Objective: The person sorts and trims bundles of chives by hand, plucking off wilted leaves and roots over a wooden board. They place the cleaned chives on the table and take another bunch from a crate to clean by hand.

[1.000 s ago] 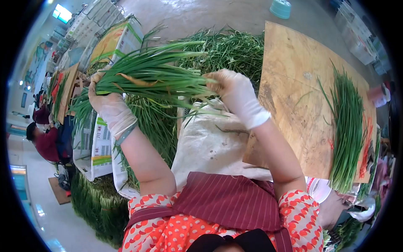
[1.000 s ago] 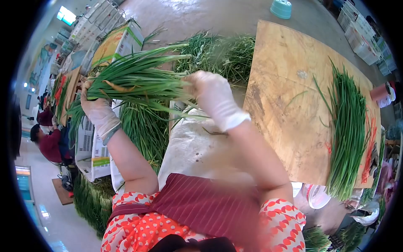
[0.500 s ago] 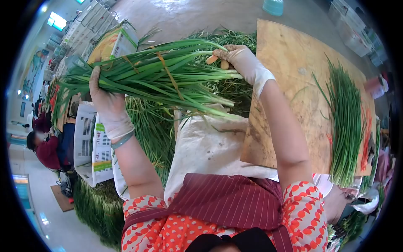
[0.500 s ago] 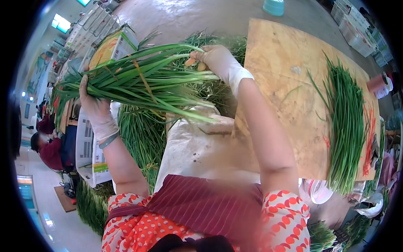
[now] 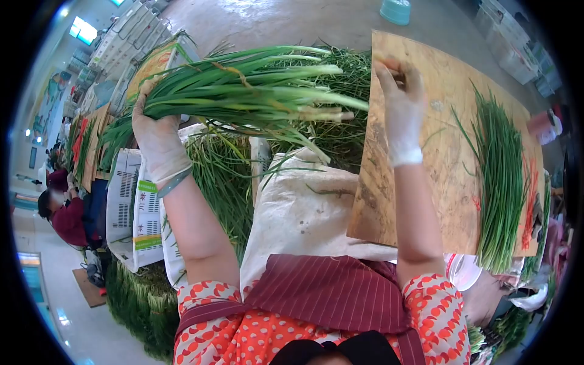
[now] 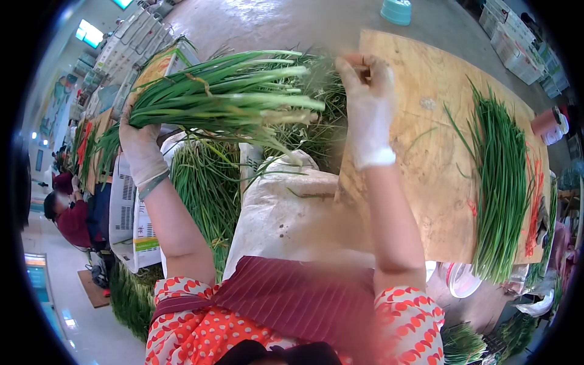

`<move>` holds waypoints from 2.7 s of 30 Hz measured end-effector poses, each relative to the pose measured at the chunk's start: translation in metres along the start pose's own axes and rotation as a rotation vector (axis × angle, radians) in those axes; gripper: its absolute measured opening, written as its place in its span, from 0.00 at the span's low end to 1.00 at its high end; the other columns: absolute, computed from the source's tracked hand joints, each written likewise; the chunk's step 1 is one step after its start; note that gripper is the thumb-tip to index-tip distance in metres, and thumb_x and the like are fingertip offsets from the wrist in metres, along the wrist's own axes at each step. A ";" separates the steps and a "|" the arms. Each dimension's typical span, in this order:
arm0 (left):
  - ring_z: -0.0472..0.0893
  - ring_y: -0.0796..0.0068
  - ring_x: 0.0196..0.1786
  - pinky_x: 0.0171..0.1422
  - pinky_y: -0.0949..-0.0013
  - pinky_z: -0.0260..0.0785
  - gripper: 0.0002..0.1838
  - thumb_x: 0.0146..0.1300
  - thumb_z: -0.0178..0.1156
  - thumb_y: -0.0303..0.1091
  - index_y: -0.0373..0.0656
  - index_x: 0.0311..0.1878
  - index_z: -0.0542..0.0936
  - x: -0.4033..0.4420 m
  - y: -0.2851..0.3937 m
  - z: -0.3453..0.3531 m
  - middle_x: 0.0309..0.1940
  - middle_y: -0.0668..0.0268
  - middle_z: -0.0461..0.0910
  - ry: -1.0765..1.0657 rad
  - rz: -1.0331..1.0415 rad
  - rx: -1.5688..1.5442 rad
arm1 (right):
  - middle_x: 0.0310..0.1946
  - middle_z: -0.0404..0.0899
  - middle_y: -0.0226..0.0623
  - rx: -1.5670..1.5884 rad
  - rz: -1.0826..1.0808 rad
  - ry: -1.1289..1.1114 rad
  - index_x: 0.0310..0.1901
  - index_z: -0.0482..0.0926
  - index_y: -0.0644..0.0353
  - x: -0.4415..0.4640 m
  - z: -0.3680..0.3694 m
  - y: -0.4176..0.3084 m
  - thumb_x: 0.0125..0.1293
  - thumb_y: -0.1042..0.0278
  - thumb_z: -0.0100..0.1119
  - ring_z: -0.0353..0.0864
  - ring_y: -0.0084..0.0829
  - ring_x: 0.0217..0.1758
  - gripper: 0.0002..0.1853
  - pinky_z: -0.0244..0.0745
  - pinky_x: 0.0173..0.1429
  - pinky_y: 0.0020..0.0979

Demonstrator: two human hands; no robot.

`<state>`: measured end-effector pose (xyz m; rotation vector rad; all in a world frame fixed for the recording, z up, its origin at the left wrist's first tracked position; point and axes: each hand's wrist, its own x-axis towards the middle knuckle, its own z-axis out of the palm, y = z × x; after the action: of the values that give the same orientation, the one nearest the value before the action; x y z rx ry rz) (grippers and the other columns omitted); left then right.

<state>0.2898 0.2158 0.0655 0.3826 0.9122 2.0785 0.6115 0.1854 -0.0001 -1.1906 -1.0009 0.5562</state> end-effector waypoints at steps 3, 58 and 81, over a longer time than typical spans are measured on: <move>0.77 0.65 0.52 0.58 0.64 0.70 0.11 0.65 0.46 0.25 0.38 0.47 0.75 0.021 -0.006 -0.015 0.50 0.57 0.77 0.006 0.017 0.001 | 0.39 0.81 0.34 -0.319 -0.660 -0.254 0.48 0.77 0.52 -0.030 -0.006 0.021 0.54 0.60 0.66 0.76 0.29 0.44 0.19 0.69 0.47 0.27; 0.79 0.70 0.45 0.52 0.68 0.72 0.12 0.58 0.50 0.24 0.37 0.45 0.75 0.043 0.013 -0.066 0.41 0.60 0.80 -0.056 -0.052 -0.307 | 0.36 0.82 0.34 0.996 0.770 -0.689 0.46 0.78 0.64 -0.021 0.061 0.037 0.62 0.61 0.61 0.80 0.22 0.32 0.16 0.78 0.40 0.23; 0.79 0.65 0.41 0.51 0.60 0.72 0.13 0.58 0.42 0.28 0.33 0.36 0.76 0.031 0.034 -0.077 0.35 0.55 0.80 -0.101 -0.289 -0.717 | 0.42 0.80 0.41 0.091 0.166 -0.184 0.50 0.78 0.61 0.034 -0.004 0.085 0.64 0.59 0.57 0.79 0.30 0.47 0.18 0.74 0.52 0.29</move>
<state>0.2093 0.1893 0.0356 -0.0296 0.1132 1.9392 0.6430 0.2377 -0.0687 -1.1631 -1.0250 0.8466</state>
